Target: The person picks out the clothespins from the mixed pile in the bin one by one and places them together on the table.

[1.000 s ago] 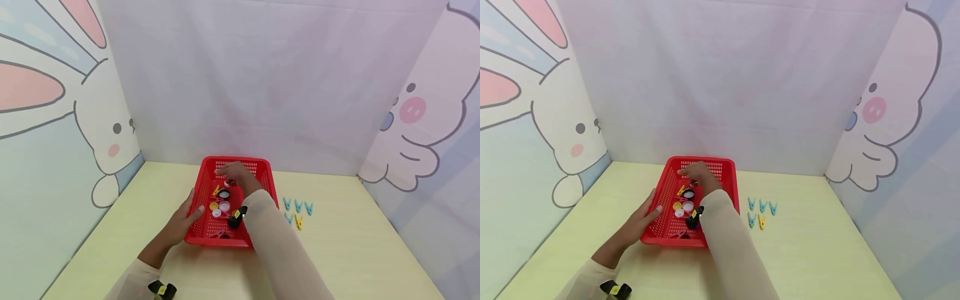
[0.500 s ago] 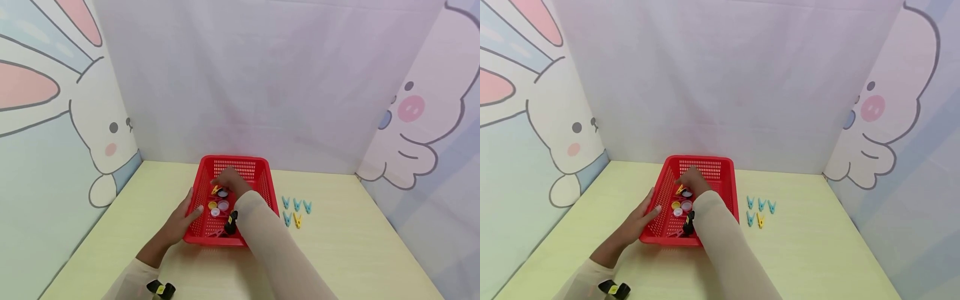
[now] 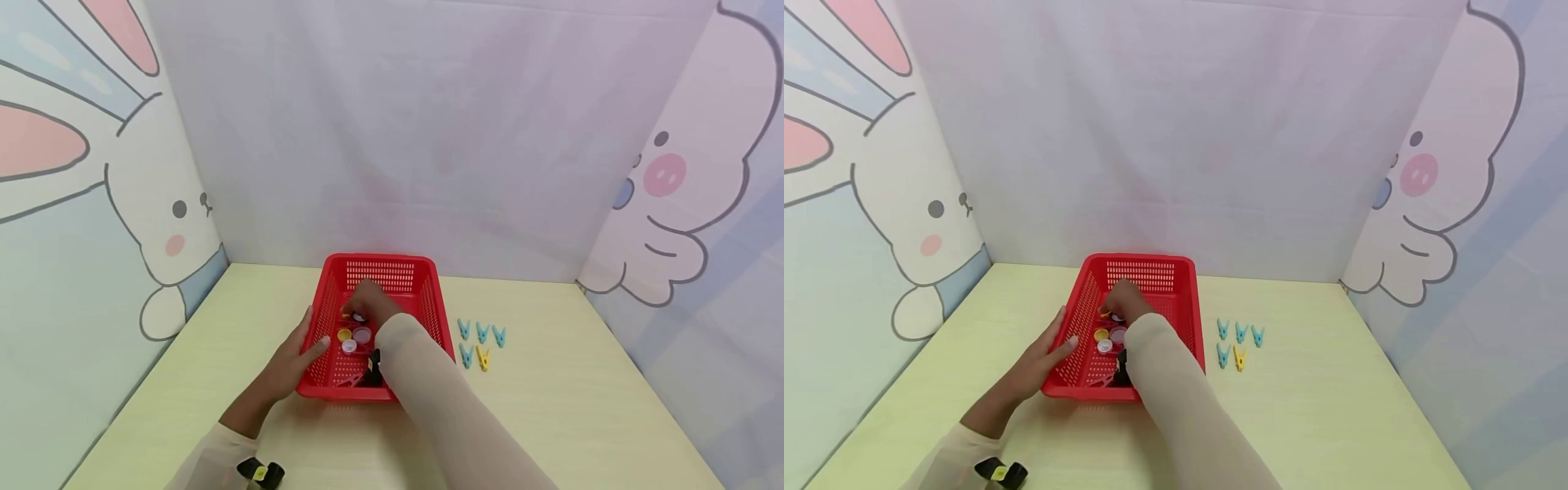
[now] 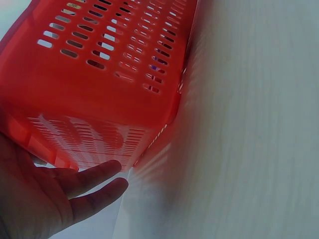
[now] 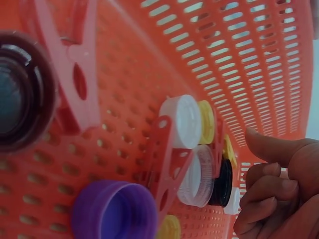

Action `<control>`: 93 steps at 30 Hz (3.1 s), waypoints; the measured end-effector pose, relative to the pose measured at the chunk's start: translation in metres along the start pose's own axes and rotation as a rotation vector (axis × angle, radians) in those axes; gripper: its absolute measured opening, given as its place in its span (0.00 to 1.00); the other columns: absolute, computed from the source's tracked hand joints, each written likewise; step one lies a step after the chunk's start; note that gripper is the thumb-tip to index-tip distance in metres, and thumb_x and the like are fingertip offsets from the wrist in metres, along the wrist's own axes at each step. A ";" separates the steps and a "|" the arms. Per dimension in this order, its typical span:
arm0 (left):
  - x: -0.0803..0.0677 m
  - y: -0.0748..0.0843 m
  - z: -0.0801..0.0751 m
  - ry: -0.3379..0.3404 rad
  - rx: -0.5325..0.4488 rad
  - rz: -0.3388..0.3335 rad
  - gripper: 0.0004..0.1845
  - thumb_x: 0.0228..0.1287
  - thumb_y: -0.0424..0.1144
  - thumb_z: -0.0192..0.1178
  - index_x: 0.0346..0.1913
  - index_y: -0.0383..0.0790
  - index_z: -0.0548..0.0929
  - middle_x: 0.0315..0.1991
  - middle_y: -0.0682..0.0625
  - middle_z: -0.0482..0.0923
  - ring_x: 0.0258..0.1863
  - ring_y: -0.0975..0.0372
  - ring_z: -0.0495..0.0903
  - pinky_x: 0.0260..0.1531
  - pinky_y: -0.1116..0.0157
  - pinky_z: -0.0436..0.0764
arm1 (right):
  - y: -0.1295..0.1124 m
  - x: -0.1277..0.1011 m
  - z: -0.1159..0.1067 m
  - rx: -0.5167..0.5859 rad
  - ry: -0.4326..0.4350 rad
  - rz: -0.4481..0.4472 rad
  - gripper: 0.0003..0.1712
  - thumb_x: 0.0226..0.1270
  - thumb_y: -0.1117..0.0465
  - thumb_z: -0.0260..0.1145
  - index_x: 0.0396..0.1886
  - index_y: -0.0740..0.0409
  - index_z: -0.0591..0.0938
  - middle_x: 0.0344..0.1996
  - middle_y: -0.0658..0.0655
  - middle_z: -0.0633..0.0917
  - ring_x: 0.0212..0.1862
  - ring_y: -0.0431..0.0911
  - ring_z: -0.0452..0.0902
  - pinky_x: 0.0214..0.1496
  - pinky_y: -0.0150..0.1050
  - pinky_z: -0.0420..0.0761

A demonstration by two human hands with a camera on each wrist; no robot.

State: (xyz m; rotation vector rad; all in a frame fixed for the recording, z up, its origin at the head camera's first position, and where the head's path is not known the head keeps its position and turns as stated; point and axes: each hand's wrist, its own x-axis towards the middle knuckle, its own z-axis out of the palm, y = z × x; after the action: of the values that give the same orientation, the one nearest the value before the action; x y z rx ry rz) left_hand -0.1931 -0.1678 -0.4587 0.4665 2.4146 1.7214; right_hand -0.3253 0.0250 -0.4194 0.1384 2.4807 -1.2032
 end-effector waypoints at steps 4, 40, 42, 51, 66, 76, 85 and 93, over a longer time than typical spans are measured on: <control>0.000 0.001 -0.001 0.001 0.003 -0.001 0.54 0.80 0.52 0.63 0.91 0.52 0.37 0.79 0.33 0.67 0.65 0.40 0.85 0.51 0.52 0.94 | 0.001 0.005 0.002 -0.018 -0.005 -0.027 0.12 0.66 0.61 0.82 0.47 0.56 0.91 0.42 0.58 0.90 0.44 0.56 0.88 0.52 0.51 0.94; -0.001 0.005 0.000 0.022 0.033 -0.048 0.57 0.76 0.56 0.66 0.91 0.50 0.36 0.81 0.34 0.65 0.65 0.42 0.85 0.51 0.53 0.94 | 0.033 0.034 -0.030 0.040 -0.181 -0.107 0.29 0.64 0.53 0.84 0.66 0.44 0.90 0.45 0.53 0.94 0.40 0.52 0.91 0.43 0.48 0.95; -0.001 0.006 0.000 0.023 0.028 -0.050 0.57 0.77 0.55 0.66 0.91 0.51 0.36 0.81 0.35 0.65 0.65 0.42 0.85 0.51 0.53 0.94 | 0.032 0.033 -0.029 0.040 -0.180 -0.112 0.28 0.64 0.54 0.84 0.64 0.44 0.91 0.44 0.53 0.94 0.40 0.52 0.91 0.43 0.47 0.95; -0.002 0.007 0.002 0.014 0.009 -0.035 0.57 0.77 0.53 0.66 0.91 0.50 0.36 0.81 0.33 0.65 0.64 0.42 0.86 0.50 0.52 0.94 | 0.029 0.031 -0.024 -0.053 -0.158 -0.137 0.22 0.68 0.57 0.81 0.61 0.50 0.92 0.38 0.54 0.94 0.34 0.48 0.86 0.40 0.42 0.93; -0.002 0.006 0.002 0.016 0.015 -0.015 0.57 0.76 0.53 0.67 0.91 0.49 0.37 0.81 0.33 0.66 0.66 0.40 0.84 0.52 0.51 0.94 | 0.020 0.027 -0.022 -0.072 -0.185 -0.142 0.15 0.66 0.58 0.82 0.52 0.51 0.95 0.41 0.51 0.94 0.43 0.52 0.90 0.48 0.52 0.95; -0.006 0.008 0.002 0.017 0.000 -0.028 0.58 0.75 0.51 0.68 0.91 0.48 0.37 0.81 0.33 0.65 0.67 0.40 0.83 0.52 0.50 0.94 | 0.016 0.022 -0.019 -0.050 -0.162 -0.080 0.19 0.61 0.56 0.86 0.53 0.47 0.95 0.43 0.50 0.94 0.45 0.54 0.92 0.44 0.59 0.95; -0.008 0.006 0.003 0.024 0.000 -0.034 0.58 0.75 0.51 0.68 0.91 0.48 0.37 0.80 0.33 0.65 0.66 0.40 0.83 0.52 0.50 0.94 | 0.012 0.018 -0.013 -0.085 -0.174 -0.077 0.19 0.62 0.55 0.86 0.52 0.50 0.94 0.41 0.51 0.94 0.44 0.53 0.92 0.45 0.54 0.95; -0.009 0.005 0.003 0.022 0.001 -0.019 0.58 0.75 0.50 0.68 0.91 0.47 0.37 0.80 0.33 0.66 0.67 0.39 0.83 0.52 0.50 0.94 | -0.003 -0.006 -0.021 -0.131 -0.168 -0.050 0.17 0.62 0.58 0.85 0.50 0.51 0.95 0.44 0.54 0.94 0.46 0.54 0.92 0.48 0.54 0.95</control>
State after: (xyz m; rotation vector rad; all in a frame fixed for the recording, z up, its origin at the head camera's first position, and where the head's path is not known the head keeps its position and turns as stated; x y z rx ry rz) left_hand -0.1832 -0.1662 -0.4552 0.4255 2.4266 1.7263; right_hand -0.3270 0.0399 -0.4028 -0.0581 2.4180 -1.0228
